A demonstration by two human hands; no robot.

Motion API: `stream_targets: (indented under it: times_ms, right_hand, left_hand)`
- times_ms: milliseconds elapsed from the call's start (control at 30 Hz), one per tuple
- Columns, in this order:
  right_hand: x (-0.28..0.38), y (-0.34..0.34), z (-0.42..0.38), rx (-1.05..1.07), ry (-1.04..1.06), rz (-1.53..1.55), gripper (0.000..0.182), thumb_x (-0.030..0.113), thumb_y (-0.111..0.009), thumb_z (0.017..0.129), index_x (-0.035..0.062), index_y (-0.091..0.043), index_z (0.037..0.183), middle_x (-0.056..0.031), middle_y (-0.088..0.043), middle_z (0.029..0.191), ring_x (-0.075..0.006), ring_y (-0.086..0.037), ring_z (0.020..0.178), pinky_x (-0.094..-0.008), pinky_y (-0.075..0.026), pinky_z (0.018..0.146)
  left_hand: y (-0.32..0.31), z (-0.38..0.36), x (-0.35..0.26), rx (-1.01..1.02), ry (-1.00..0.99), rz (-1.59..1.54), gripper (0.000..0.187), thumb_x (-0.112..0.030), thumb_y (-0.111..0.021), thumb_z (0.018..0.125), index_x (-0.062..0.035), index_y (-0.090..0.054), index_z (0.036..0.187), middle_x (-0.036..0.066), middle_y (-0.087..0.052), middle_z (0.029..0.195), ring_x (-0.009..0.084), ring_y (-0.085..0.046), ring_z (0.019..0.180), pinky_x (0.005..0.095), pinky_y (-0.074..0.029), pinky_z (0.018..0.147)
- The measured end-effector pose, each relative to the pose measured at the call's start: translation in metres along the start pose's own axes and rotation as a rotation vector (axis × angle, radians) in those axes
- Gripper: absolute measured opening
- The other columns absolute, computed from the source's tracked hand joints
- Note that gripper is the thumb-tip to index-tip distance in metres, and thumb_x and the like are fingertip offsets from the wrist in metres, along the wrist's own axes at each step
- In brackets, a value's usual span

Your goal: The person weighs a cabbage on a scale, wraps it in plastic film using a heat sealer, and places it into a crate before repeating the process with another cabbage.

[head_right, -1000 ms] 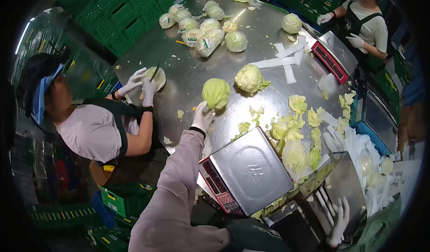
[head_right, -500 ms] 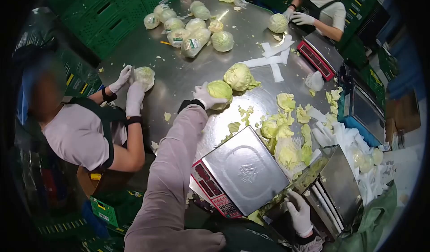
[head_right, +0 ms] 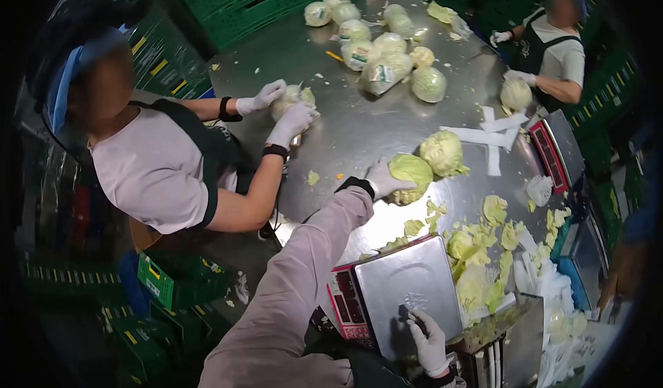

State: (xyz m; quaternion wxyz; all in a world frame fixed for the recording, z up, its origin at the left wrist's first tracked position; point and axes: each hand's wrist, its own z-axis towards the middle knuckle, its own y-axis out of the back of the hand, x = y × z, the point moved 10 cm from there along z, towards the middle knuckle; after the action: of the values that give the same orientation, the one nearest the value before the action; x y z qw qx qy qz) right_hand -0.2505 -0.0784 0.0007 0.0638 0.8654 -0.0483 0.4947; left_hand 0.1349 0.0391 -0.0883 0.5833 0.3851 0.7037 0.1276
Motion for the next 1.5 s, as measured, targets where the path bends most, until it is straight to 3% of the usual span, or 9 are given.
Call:
stream_targets:
  times_ms: [33, 100, 333, 1033, 1267, 1333, 1400, 1433, 1500]
  right_hand:
    - [0.002, -0.007, 0.009, 0.007, 0.026, -0.019, 0.034, 0.001, -0.058, 0.092, -0.0047, -0.055, 0.126, -0.0102, -0.064, 0.11, -0.0143, -0.061, 0.101, -0.0259, -0.047, 0.091]
    - [-0.004, -0.015, 0.023, 0.015, 0.016, -0.04, 0.033, 0.003, -0.059, 0.093, -0.0043, -0.055, 0.125, -0.0097, -0.064, 0.11, -0.014, -0.06, 0.1, -0.0258, -0.047, 0.09]
    - [-0.036, -0.01, 0.05, -0.026, 0.018, -0.159, 0.023, 0.011, -0.061, 0.094, -0.0008, -0.059, 0.113, -0.0055, -0.062, 0.107, -0.0126, -0.056, 0.098, -0.0271, -0.045, 0.09]
    - [-0.033, -0.022, 0.057, 0.029, -0.051, -0.004, 0.017, 0.008, -0.06, 0.094, 0.0043, -0.055, 0.109, -0.0006, -0.055, 0.099, -0.008, -0.05, 0.088, -0.0222, -0.042, 0.083]
    - [-0.037, -0.021, 0.059, 0.022, -0.004, -0.061, 0.018, 0.004, -0.06, 0.092, 0.0048, -0.055, 0.11, -0.0001, -0.054, 0.098, -0.008, -0.048, 0.088, -0.0217, -0.041, 0.082]
    - [-0.042, -0.017, 0.057, -0.005, -0.034, -0.064, 0.017, 0.005, -0.061, 0.091, 0.0039, -0.056, 0.107, -0.0002, -0.055, 0.095, -0.0084, -0.049, 0.087, -0.0224, -0.041, 0.081]
    - [-0.037, -0.017, 0.059, 0.001, -0.03, -0.176, 0.017, 0.007, -0.06, 0.092, 0.0027, -0.056, 0.108, -0.0006, -0.055, 0.096, -0.0083, -0.05, 0.087, -0.0231, -0.043, 0.081]
    - [-0.037, -0.015, 0.057, 0.009, -0.038, -0.285, 0.018, 0.009, -0.06, 0.093, 0.0015, -0.057, 0.109, -0.001, -0.056, 0.096, -0.0082, -0.052, 0.088, -0.0238, -0.044, 0.081]
    - [-0.036, -0.015, 0.058, -0.024, 0.025, -0.178, 0.019, 0.01, -0.064, 0.091, 0.0028, -0.06, 0.107, 0.0006, -0.053, 0.087, -0.0085, -0.049, 0.082, -0.023, -0.042, 0.077]
  left_hand:
    - [-0.002, -0.002, 0.006, -0.009, 0.015, -0.002, 0.115, -0.057, -0.088, 0.051, 0.0069, -0.038, 0.133, 0.023, -0.053, 0.127, 0.0321, -0.053, 0.119, 0.0377, -0.043, 0.101]
    - [-0.028, -0.007, 0.013, 0.169, 0.043, -0.595, 0.11, -0.04, -0.091, 0.056, 0.0049, -0.032, 0.138, 0.019, -0.051, 0.13, 0.0265, -0.05, 0.122, 0.0347, -0.041, 0.103]
    - [-0.029, -0.002, 0.013, 0.132, -0.122, -0.922, 0.096, -0.024, -0.088, 0.066, 0.0011, -0.031, 0.14, 0.014, -0.051, 0.13, 0.0218, -0.05, 0.12, 0.0325, -0.039, 0.104]
    - [-0.036, 0.005, 0.037, 0.065, -0.119, -0.882, 0.091, -0.022, -0.084, 0.072, 0.0003, -0.03, 0.141, 0.014, -0.048, 0.133, 0.0218, -0.047, 0.123, 0.0327, -0.037, 0.106]
    - [-0.03, 0.015, 0.03, 0.078, -0.122, -1.021, 0.075, -0.023, -0.082, 0.074, 0.0018, -0.043, 0.133, 0.013, -0.059, 0.119, 0.0209, -0.059, 0.108, 0.0329, -0.048, 0.094]
    - [-0.028, 0.009, 0.038, 0.075, 0.056, -1.054, 0.078, -0.025, -0.084, 0.071, 0.0013, -0.043, 0.133, 0.012, -0.06, 0.118, 0.0202, -0.059, 0.107, 0.0318, -0.047, 0.095]
    - [-0.041, 0.0, 0.028, 0.341, 0.077, -1.282, 0.07, -0.036, -0.077, 0.078, -0.0068, -0.046, 0.134, 0.01, -0.064, 0.11, 0.0218, -0.063, 0.099, 0.0398, -0.053, 0.088]
    - [-0.075, 0.001, 0.042, 0.464, 0.252, -1.473, 0.07, -0.041, -0.072, 0.082, -0.0079, -0.044, 0.136, 0.014, -0.059, 0.125, 0.0265, -0.061, 0.108, 0.0469, -0.053, 0.09]
    - [-0.058, -0.04, 0.008, 0.618, 0.311, -1.824, 0.07, -0.045, -0.061, 0.089, -0.0057, -0.036, 0.142, 0.018, -0.05, 0.136, 0.0315, -0.052, 0.123, 0.0473, -0.043, 0.104]
